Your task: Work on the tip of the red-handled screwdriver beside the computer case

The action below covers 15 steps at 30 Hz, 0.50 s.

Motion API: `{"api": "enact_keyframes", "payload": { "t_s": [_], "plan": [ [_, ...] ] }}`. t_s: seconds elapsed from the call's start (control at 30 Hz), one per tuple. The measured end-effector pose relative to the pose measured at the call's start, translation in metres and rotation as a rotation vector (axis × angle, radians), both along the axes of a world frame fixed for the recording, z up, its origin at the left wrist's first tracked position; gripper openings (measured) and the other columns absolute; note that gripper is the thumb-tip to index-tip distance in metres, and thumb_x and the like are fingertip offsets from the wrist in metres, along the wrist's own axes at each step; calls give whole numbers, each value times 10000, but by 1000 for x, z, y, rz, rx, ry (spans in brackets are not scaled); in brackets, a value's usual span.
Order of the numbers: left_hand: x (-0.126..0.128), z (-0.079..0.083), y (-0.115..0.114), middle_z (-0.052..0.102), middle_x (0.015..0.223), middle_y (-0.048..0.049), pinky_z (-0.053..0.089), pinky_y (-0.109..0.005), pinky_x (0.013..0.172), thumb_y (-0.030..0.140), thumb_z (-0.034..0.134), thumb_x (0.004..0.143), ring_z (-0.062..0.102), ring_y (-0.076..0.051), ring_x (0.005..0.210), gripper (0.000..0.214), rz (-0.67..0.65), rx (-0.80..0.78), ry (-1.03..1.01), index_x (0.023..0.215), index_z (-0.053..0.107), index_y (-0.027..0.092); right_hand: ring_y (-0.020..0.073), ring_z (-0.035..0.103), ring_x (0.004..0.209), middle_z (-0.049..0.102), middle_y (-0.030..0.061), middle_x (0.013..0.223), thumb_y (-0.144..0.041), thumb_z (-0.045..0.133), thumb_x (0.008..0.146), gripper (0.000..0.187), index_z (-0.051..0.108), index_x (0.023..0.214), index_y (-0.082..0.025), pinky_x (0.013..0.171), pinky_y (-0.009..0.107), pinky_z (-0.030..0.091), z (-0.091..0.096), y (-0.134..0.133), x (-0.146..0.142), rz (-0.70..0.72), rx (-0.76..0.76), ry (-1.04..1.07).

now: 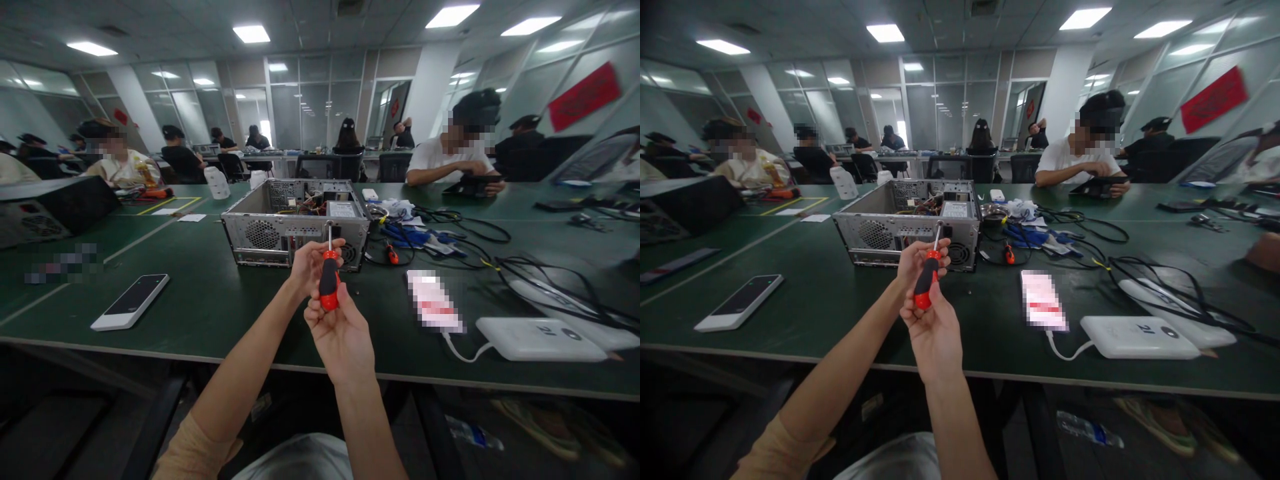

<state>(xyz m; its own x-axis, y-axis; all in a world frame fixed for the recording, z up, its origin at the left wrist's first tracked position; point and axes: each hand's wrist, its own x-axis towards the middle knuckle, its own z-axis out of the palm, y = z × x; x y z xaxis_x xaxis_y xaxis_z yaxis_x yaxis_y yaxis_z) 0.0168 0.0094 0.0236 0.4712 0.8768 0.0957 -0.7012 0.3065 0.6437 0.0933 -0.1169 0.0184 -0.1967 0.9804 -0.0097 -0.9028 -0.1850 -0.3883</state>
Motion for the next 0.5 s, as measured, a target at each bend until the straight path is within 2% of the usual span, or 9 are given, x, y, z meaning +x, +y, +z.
{"api": "enact_keyframes", "payload": {
  "t_s": [0.13, 0.27, 0.37, 0.5],
  "plan": [
    [0, 0, 1, 628, 743, -55, 416, -212, 474, 217, 507, 727, 568, -136, 596, 416, -13, -35, 8, 1099, 643, 88, 79, 622, 663, 700, 58, 781, -296, 623, 908, 180, 693, 927, -131, 644, 174, 540, 2, -1, 2, 44, -26, 45],
    [1, 1, 1, 611, 711, -39, 413, -212, 472, 207, 488, 709, 560, -134, 575, 465, 32, -58, 9, 1134, 640, 93, 63, 605, 634, 705, 62, 816, -285, 589, 932, 182, 681, 955, -130, 600, 149, 527, 1, -1, 4, 95, -19, 91],
    [2, 3, -1, 605, 700, -28, 414, -208, 469, 226, 494, 740, 555, -125, 563, 441, 64, -56, 10, 1135, 643, 98, 59, 595, 624, 701, 55, 834, -292, 575, 942, 187, 672, 986, -139, 585, 142, 523, 1, 0, 5, 126, -13, 132],
    [3, 4, -2, 620, 722, -27, 407, -194, 444, 252, 523, 806, 569, -115, 569, 370, 42, -53, 33, 1124, 642, 102, 56, 588, 629, 698, 39, 857, -299, 550, 958, 187, 662, 1009, -158, 591, 145, 532, 1, 0, 5, 162, -6, 191]
  ]
}}
